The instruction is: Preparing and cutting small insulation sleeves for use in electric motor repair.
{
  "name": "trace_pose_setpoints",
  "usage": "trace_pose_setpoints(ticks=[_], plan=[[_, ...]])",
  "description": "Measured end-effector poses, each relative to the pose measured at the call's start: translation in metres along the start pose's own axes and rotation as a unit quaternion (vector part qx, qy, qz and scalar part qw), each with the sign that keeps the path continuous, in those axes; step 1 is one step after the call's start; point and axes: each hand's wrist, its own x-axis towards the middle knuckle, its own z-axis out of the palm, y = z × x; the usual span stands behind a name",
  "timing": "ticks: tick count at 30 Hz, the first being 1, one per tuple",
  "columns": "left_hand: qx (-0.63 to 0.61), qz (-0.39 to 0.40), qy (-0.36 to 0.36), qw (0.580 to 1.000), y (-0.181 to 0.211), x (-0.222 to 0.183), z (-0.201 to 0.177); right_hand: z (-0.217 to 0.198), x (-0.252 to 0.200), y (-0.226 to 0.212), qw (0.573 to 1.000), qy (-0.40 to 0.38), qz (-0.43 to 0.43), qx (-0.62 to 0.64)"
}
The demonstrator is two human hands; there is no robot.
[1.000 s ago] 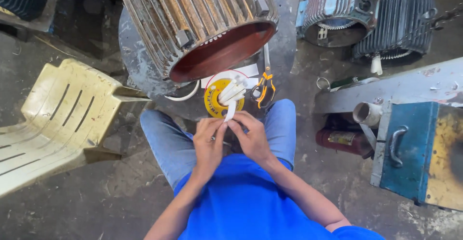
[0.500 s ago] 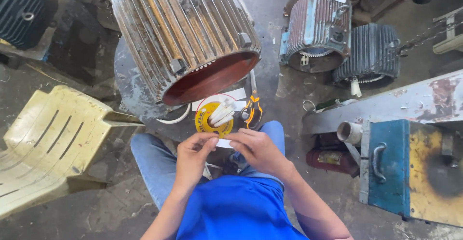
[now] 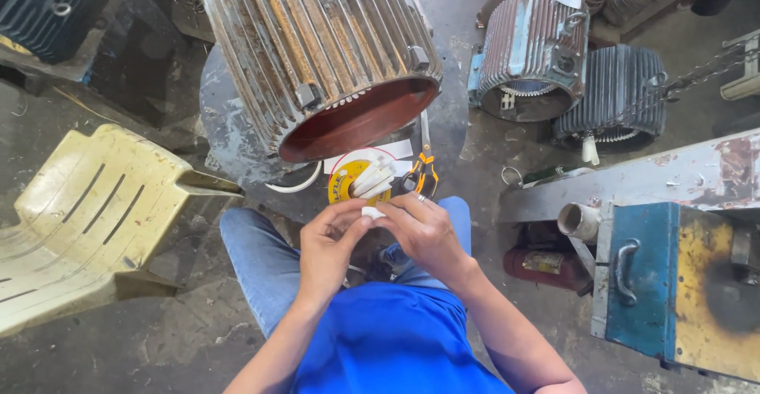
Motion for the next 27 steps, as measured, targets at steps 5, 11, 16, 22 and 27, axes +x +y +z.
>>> trace_pose_setpoints(ticks=[5,11,16,22,27], plan=[[0.13,0.105,-0.062,0.984,0.008,0.011,-0.009,0.0,-0.003,0.006,0.999,-0.014,0.017,0.041],[0.191,0.188,-0.1,0.958,0.003,0.014,-0.015,-0.009,0.0,-0.001,0.989,-0.056,0.052,0.124],[0.179,0.151,-0.118,0.965,0.001,0.009,-0.013,-0.011,-0.001,0.001,0.978,-0.073,0.102,0.165],[0.178,0.097,-0.115,0.972,0.007,0.011,-0.016,-0.014,0.0,-0.001,0.974,-0.088,0.116,0.176],[0.183,0.081,-0.153,0.968,0.009,0.011,-0.016,-0.016,-0.003,0.0,0.976,-0.11,0.108,0.157]])
